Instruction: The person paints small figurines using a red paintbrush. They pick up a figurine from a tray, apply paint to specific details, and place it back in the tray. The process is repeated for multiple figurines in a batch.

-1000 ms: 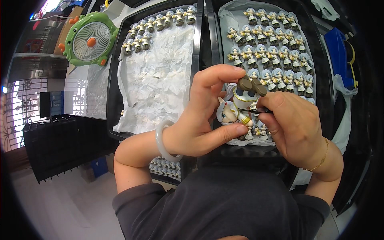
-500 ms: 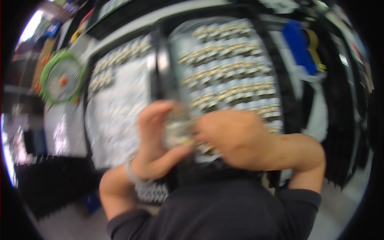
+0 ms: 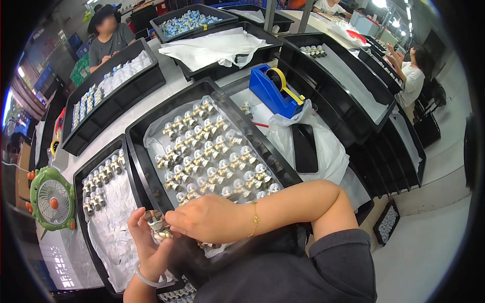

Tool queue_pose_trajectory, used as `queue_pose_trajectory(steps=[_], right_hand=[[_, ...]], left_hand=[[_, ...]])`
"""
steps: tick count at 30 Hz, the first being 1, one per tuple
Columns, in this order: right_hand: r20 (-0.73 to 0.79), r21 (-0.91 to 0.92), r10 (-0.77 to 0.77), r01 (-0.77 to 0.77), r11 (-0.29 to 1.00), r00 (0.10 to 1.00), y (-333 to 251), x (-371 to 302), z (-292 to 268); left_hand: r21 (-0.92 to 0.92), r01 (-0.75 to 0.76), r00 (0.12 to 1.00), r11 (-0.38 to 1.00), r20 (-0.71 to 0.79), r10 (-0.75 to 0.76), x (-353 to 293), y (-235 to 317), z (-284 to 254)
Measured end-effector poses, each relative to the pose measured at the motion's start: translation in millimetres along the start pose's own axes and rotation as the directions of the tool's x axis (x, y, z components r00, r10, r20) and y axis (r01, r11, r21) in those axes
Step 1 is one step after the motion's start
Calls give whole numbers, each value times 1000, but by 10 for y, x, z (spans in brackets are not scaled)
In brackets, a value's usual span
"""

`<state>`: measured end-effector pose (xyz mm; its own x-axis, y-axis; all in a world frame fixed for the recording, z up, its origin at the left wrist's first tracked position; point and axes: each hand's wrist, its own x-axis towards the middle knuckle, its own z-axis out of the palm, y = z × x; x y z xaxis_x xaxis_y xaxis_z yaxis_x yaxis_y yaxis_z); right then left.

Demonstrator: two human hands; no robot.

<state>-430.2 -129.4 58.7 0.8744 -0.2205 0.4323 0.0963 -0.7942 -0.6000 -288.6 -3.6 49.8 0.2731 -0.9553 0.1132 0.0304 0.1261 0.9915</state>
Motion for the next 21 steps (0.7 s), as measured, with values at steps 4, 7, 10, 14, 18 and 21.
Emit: queue_pose_trajectory(steps=[4, 7, 10, 14, 18, 21], right_hand=[[69, 22, 35, -37, 999, 997, -6, 2, -22], [57, -22, 31, -30, 999, 998, -2, 10, -45], [-51, -90, -125, 121, 989, 991, 21, 68, -45], [-93, -154, -186, 171, 973, 978, -38, 85, -155], [-111, -294, -276, 234, 927, 955, -76, 82, -176], [-58, -290, -273, 245, 925, 960, -103, 106, -171]], left_hand=[[-18, 53, 998, 998, 42, -53, 4, 58, -13], [2, 24, 997, 1000, 77, -24, 10, 14, -42], [32, -49, 995, 998, 93, 46, -4, -49, -132], [106, -217, 971, 970, 124, 204, 0, -66, -156], [19, -406, 882, 914, 269, 386, 66, -49, -130], [90, -399, 896, 913, 252, 366, 47, -48, -141]])
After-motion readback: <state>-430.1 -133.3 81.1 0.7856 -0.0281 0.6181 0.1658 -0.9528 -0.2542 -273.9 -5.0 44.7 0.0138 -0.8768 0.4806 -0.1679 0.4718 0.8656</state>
